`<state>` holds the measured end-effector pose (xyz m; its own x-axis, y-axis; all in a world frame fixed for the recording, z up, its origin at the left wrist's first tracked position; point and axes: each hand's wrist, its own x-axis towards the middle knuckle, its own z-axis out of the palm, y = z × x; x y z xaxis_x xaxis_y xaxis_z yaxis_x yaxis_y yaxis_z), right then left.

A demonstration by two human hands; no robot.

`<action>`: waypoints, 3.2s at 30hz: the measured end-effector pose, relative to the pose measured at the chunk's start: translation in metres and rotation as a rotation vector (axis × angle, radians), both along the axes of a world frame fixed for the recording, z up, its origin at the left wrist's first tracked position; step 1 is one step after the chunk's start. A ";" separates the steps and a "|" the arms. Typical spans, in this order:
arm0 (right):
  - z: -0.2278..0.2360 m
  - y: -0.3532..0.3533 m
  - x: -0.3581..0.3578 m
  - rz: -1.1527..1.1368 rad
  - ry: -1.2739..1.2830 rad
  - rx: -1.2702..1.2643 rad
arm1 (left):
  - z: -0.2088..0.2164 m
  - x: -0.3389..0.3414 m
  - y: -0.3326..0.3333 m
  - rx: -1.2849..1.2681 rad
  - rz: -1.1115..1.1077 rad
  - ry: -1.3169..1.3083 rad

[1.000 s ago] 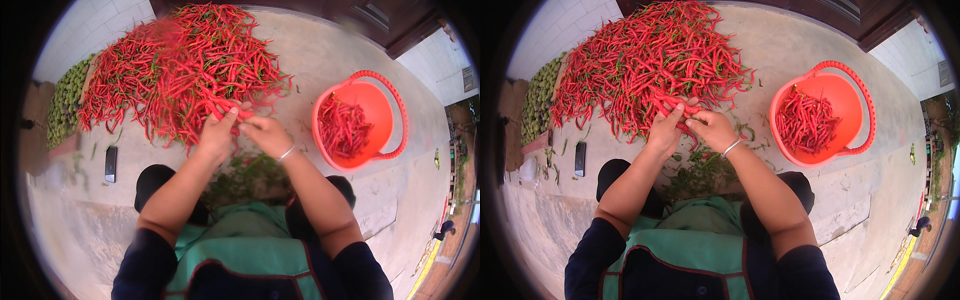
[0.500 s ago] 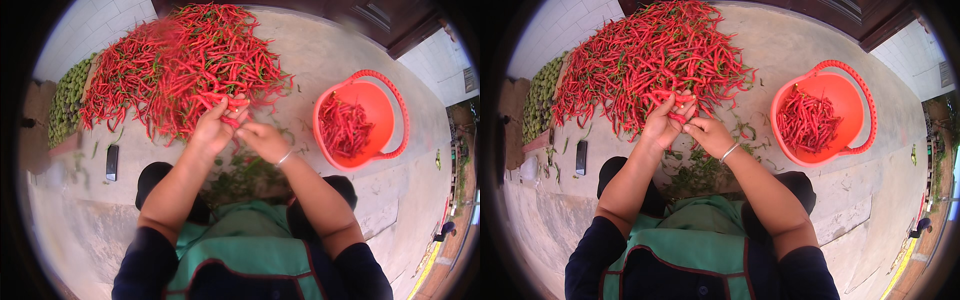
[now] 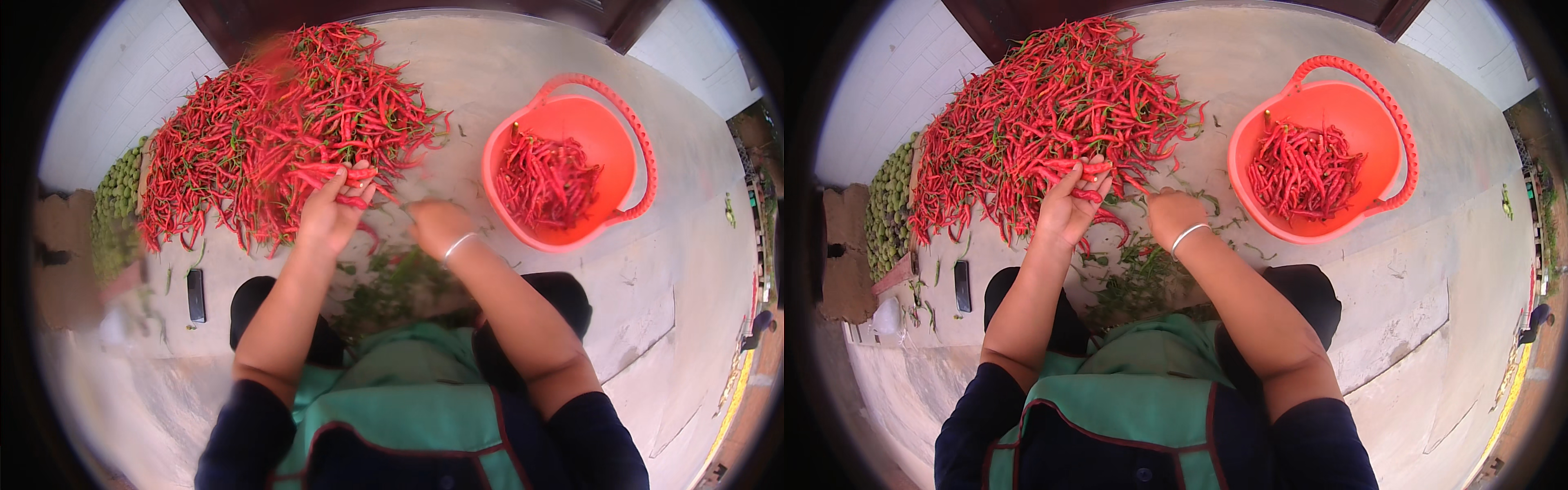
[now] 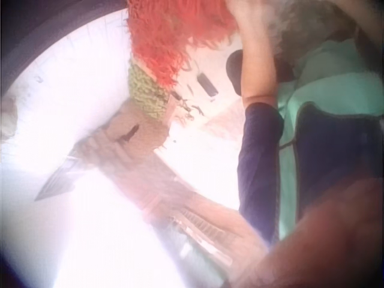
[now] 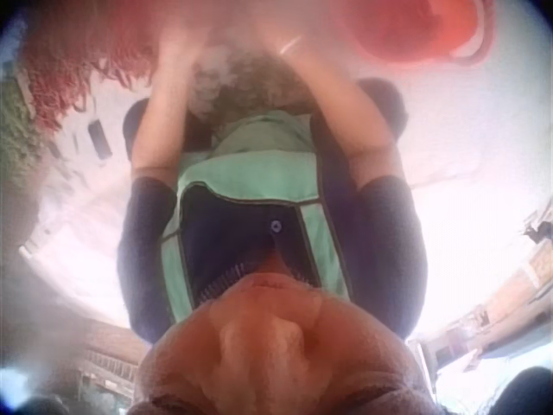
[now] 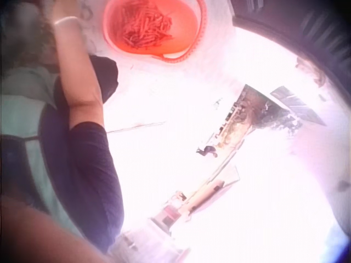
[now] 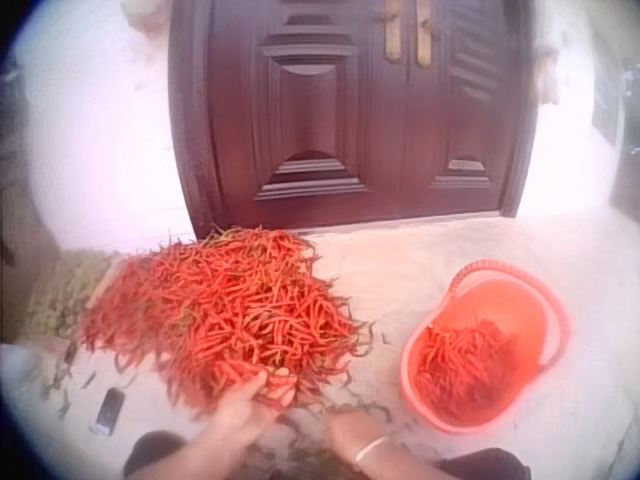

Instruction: The person sorts a pile of red chilies on the floor by hand, picking them up individually or in small bunches and placing the stems into a red bucket.

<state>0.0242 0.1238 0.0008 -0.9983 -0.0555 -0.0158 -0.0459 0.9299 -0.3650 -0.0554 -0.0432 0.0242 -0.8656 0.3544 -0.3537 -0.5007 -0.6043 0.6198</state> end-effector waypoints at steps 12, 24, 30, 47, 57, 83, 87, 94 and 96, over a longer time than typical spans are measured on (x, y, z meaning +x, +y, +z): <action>0.044 0.070 0.044 -0.095 -0.263 0.144 | -0.030 -0.008 0.135 -0.836 -0.594 0.595; 0.047 0.065 0.019 0.079 -0.185 0.055 | -0.129 0.025 0.008 -1.568 -0.787 0.753; 0.030 0.047 -0.001 0.118 -0.114 -0.081 | 0.018 -0.016 -0.108 -0.739 -0.267 0.204; 0.012 -0.238 -0.077 0.354 -0.379 -0.712 | -0.075 0.069 -0.490 0.035 1.039 -0.119; -0.056 -0.176 -0.080 0.263 -0.288 -0.224 | -0.123 -0.050 -0.306 -1.053 -0.336 0.441; 0.074 -0.106 -0.075 0.412 0.505 -0.345 | 0.056 -0.012 -0.113 -1.486 -0.166 1.349; 0.057 -0.078 -0.050 0.286 0.208 -0.817 | 0.028 0.021 -0.081 -1.121 -0.116 1.160; 0.034 -0.046 -0.049 -0.112 0.046 -1.229 | -0.020 0.010 -0.055 -0.922 -0.363 0.713; 0.039 -0.022 -0.058 -0.180 0.125 -1.333 | -0.033 0.007 -0.054 -0.856 -0.328 0.668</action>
<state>-0.0336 0.1017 0.0401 -0.9841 0.1735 0.0379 -0.0610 -0.1300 -0.9896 -0.0486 -0.0969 -0.0086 -0.8817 0.4630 -0.0909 0.0292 0.2459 0.9689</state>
